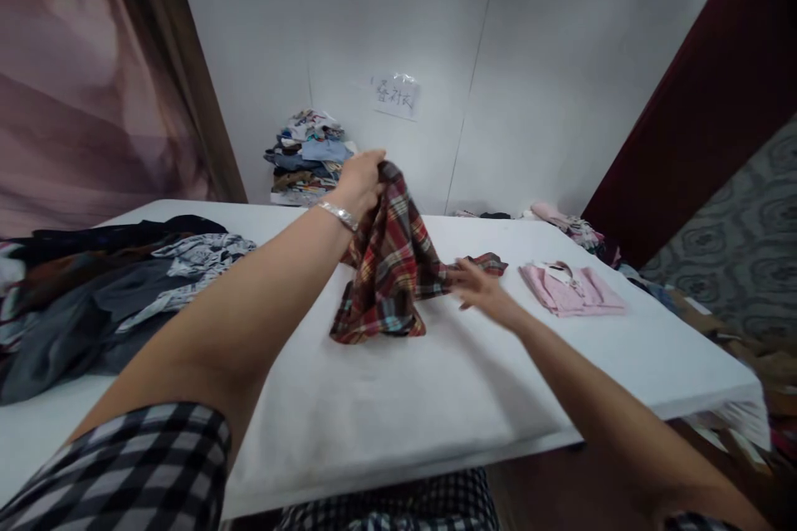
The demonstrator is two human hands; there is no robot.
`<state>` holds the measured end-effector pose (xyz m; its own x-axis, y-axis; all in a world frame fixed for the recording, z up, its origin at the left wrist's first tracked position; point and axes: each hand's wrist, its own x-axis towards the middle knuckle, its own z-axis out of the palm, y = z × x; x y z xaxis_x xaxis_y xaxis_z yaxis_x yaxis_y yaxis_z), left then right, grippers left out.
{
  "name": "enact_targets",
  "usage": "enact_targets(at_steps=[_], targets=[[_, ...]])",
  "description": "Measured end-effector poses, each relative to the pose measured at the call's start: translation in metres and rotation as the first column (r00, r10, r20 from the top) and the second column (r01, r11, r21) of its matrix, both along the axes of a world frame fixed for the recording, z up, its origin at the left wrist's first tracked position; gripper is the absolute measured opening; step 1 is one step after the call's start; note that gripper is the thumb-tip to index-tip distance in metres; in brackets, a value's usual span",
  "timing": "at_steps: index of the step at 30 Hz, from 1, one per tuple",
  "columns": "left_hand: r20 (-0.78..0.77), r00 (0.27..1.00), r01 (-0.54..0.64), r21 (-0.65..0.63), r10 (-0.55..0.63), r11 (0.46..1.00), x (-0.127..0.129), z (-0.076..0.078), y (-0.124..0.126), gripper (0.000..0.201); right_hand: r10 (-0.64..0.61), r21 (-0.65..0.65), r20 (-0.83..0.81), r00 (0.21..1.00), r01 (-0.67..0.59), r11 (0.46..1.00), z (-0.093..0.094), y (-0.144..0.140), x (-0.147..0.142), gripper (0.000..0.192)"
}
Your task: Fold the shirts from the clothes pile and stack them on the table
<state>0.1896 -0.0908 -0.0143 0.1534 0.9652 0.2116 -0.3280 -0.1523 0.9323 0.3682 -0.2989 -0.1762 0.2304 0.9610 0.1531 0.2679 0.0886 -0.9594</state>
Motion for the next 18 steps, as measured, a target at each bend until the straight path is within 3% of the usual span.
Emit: enact_targets(at_steps=[1, 2, 3, 5, 7, 9, 12, 14, 16, 17, 18], targets=[[0.088, 0.995, 0.050, -0.005, -0.049, 0.999, 0.011, 0.010, -0.009, 0.007, 0.135, 0.028, 0.047, 0.990, -0.136, 0.990, -0.006, 0.001, -0.027, 0.084], [0.149, 0.984, 0.094, 0.019, -0.096, 0.995, 0.020, 0.020, -0.018, 0.004, 0.168, 0.071, 0.086, 0.982, -0.174, 0.982, -0.010, 0.003, -0.051, 0.090], [0.190, 0.971, 0.136, 0.053, -0.143, 0.989, 0.027, 0.028, -0.025, 0.006, 0.143, 0.106, 0.099, 0.985, -0.153, 0.982, -0.012, 0.005, -0.069, 0.084], [0.214, 0.945, 0.227, 0.119, -0.248, 0.967, 0.034, 0.037, -0.033, 0.026, 0.011, 0.173, 0.046, 0.999, -0.018, 0.985, -0.005, 0.010, -0.087, 0.054], [0.133, 0.936, 0.309, 0.128, -0.325, 0.942, 0.029, 0.032, -0.035, 0.049, -0.111, 0.203, -0.028, 0.993, 0.114, 0.972, 0.014, 0.011, -0.082, 0.033], [-0.021, 0.944, 0.329, 0.076, -0.329, 0.941, 0.012, 0.012, -0.038, 0.058, -0.188, 0.235, -0.069, 0.980, 0.199, 0.951, 0.040, 0.011, -0.062, 0.026], [-0.172, 0.948, 0.280, 0.058, -0.267, 0.958, -0.024, -0.037, -0.065, 0.043, -0.257, 0.246, -0.225, 0.940, 0.310, 0.918, 0.076, 0.011, -0.034, 0.014], [-0.194, 0.919, 0.371, 0.139, -0.342, 0.918, -0.042, -0.075, -0.098, 0.041, -0.215, 0.188, -0.250, 0.944, 0.265, 0.946, 0.091, 0.012, -0.030, 0.011], [-0.210, 0.892, 0.443, 0.238, -0.399, 0.864, -0.052, -0.109, -0.130, 0.059, -0.129, 0.088, -0.240, 0.962, 0.154, 0.984, 0.099, 0.011, -0.039, 0.022], [-0.233, 0.892, 0.440, 0.256, -0.387, 0.861, -0.054, -0.122, -0.142, 0.068, -0.077, 0.037, -0.240, 0.968, 0.088, 0.995, 0.102, 0.010, -0.045, 0.030], [-0.205, 0.906, 0.412, 0.213, -0.371, 0.886, -0.054, -0.132, -0.148, 0.062, -0.021, -0.005, -0.244, 0.969, 0.020, 1.000, 0.103, 0.008, -0.051, 0.038]])
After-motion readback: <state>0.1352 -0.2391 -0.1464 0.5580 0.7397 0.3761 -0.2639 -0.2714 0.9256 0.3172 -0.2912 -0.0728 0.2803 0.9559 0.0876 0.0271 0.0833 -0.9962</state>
